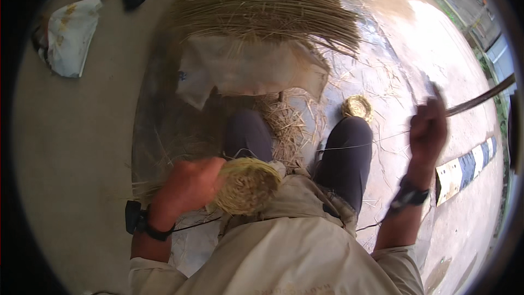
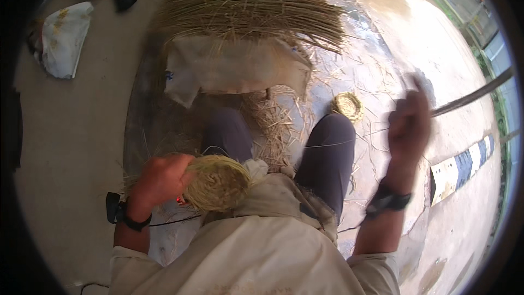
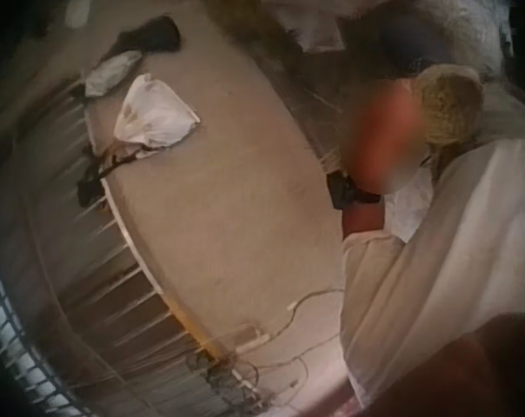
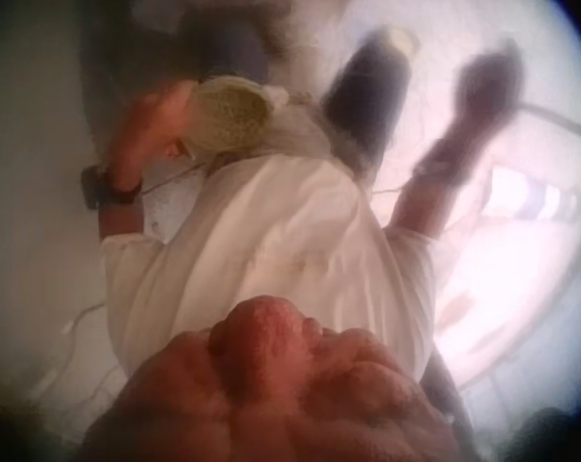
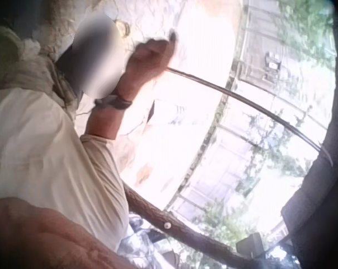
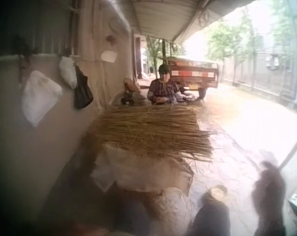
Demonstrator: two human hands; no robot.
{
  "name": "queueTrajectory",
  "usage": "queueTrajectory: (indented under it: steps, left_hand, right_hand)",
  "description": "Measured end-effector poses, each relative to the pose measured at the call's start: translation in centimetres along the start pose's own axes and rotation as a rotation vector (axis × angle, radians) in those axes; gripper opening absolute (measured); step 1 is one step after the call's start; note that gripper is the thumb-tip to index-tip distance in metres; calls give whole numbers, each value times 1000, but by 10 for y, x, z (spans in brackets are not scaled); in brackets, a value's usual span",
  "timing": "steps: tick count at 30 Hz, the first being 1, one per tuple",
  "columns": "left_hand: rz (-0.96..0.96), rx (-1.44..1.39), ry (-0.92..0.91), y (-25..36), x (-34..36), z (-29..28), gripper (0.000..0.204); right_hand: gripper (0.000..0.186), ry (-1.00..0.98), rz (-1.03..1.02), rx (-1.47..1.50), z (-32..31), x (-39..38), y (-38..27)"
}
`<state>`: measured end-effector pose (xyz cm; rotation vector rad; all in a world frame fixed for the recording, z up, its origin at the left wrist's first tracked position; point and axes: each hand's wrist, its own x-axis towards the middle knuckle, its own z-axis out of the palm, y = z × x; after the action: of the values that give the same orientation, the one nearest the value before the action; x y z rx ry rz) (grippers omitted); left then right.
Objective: Weaving a small basket or mat out of dried straw or grass fibers using a needle and thread.
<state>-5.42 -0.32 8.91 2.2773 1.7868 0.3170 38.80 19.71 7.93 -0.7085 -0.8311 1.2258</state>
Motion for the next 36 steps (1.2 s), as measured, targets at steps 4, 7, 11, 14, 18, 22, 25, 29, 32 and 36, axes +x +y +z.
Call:
queueTrajectory:
  steps: [4, 7, 11, 14, 18, 22, 25, 29, 32, 36]
  left_hand:
    - [158, -144, 3, 31, 28, 9, 25]
    - [152, -209, -11, 39, 38, 16, 36]
    - [19, -298, -38, 42, 40, 18, 46]
    - [159, -296, 67, 28, 38, 37, 44]
    - [133, -319, 48, 26, 40, 44, 42]
    - [145, -322, 64, 25, 40, 47, 40]
    - [119, -276, 22, 25, 37, 43, 39]
    - [111, -278, -85, 30, 49, 39, 38]
    - [73, -314, 42, 27, 37, 48, 35]
    - [10, -319, 57, 21, 32, 59, 37]
  right_hand:
    - [33, -947, 162, -719, 122, -76, 38]
    - [46, -1082, 390, -433, 110, -78, 114]
    - [51, -1034, 700, -502, 45, -92, 139]
    - [49, -1203, 628, -639, 21, -85, 121]
    - [37, -1245, 641, -726, 16, -66, 102]
    - [39, -910, 695, -491, 45, -68, 92]
    - [42, -895, 339, -376, 87, -87, 116]
    - [52, -1098, 448, -295, 98, -88, 174]
    - [49, -1186, 539, -569, 73, -82, 195]
    - [48, -1270, 518, -677, 35, -76, 168]
